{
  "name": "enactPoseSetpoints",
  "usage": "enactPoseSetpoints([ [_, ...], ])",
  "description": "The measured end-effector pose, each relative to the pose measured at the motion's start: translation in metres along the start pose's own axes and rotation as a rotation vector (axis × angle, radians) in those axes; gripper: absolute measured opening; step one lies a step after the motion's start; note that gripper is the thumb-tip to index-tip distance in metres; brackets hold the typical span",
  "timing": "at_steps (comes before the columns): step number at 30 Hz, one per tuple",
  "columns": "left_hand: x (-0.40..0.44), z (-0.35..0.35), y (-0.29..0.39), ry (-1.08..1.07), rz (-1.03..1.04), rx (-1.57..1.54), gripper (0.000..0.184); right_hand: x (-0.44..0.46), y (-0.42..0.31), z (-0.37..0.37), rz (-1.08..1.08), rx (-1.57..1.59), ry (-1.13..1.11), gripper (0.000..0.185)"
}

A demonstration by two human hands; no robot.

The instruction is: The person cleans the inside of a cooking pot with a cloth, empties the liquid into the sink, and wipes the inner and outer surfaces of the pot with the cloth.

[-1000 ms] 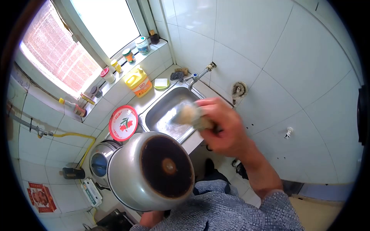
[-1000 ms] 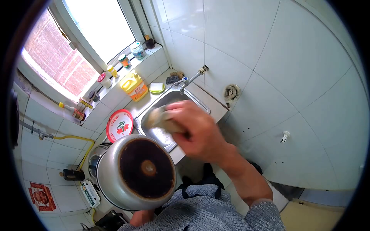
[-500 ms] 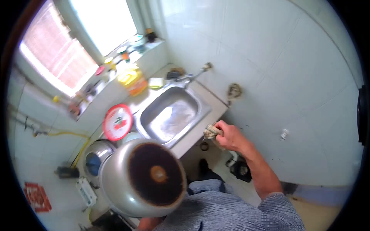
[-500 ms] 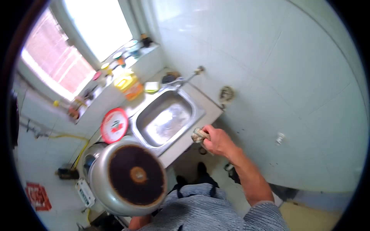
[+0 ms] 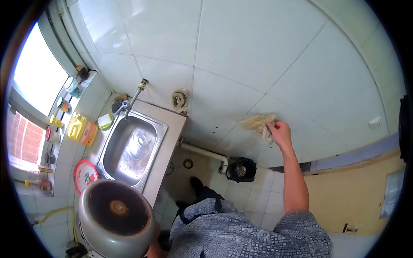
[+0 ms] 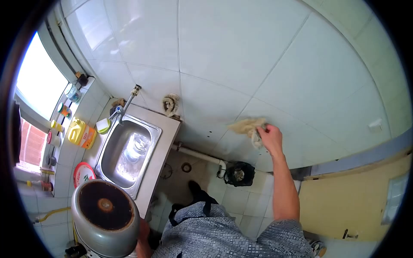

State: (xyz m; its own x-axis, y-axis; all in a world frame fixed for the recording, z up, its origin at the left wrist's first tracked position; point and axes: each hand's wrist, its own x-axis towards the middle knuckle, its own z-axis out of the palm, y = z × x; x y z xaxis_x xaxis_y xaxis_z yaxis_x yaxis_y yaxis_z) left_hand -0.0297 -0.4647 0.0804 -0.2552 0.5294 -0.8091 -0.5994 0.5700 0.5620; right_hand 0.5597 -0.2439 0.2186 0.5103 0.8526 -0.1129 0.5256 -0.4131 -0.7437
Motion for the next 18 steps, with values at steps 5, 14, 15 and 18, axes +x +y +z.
enactPoseSetpoints([
  [5,-0.034,-0.025,-0.009,0.129,0.022,-0.103,0.033,0.027,0.068,0.020,0.255,0.497,-0.085,0.039],
  [14,-0.178,-0.089,-0.131,0.575,0.087,-0.574,0.032,-0.013,0.148,0.056,0.364,1.410,-0.120,0.046],
  [15,-0.192,-0.088,-0.144,0.615,0.094,-0.622,0.032,-0.017,0.157,0.065,0.435,1.438,-0.212,0.045],
  [18,-0.223,-0.077,-0.175,0.703,0.115,-0.748,0.031,0.003,0.221,0.092,0.660,1.203,-0.520,0.044],
])
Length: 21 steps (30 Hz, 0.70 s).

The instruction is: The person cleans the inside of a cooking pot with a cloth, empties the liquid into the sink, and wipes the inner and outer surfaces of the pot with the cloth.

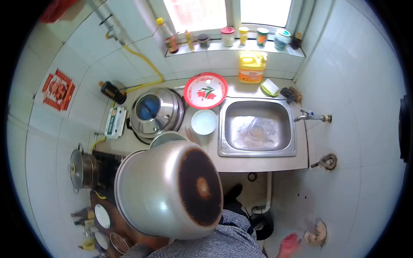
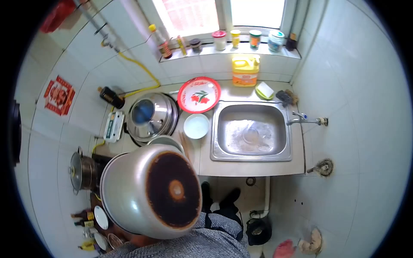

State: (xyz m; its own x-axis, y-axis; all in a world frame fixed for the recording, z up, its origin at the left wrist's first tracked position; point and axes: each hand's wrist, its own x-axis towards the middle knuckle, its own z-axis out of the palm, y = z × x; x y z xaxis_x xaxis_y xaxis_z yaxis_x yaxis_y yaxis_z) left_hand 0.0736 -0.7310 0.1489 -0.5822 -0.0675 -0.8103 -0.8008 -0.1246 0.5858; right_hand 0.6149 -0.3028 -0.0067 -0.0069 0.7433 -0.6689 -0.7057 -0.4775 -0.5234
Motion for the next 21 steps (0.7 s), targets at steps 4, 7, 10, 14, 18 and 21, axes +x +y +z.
enactPoseSetpoints([
  [4,-0.003,-0.019,-0.013,0.041,-0.016,-0.122,0.031,0.046,0.066,0.017,0.370,-0.533,0.158,0.040],
  [7,0.005,-0.026,-0.011,0.035,-0.001,-0.197,0.030,0.018,0.136,0.162,0.383,-0.865,0.056,0.038],
  [10,0.016,-0.035,-0.006,0.028,0.026,-0.287,0.030,0.002,0.196,0.266,0.445,-1.061,-0.283,0.028],
  [14,0.039,-0.076,-0.004,0.026,0.104,-0.475,0.029,-0.047,0.285,0.385,0.570,-1.195,-0.668,0.048],
  [18,-0.027,-0.037,0.032,-0.037,0.293,-0.430,0.042,-0.078,0.371,0.436,0.758,-1.286,-0.820,0.073],
  [21,-0.032,-0.059,0.020,0.050,0.284,-0.350,0.049,-0.085,0.423,0.447,0.916,-1.286,-0.844,0.093],
])
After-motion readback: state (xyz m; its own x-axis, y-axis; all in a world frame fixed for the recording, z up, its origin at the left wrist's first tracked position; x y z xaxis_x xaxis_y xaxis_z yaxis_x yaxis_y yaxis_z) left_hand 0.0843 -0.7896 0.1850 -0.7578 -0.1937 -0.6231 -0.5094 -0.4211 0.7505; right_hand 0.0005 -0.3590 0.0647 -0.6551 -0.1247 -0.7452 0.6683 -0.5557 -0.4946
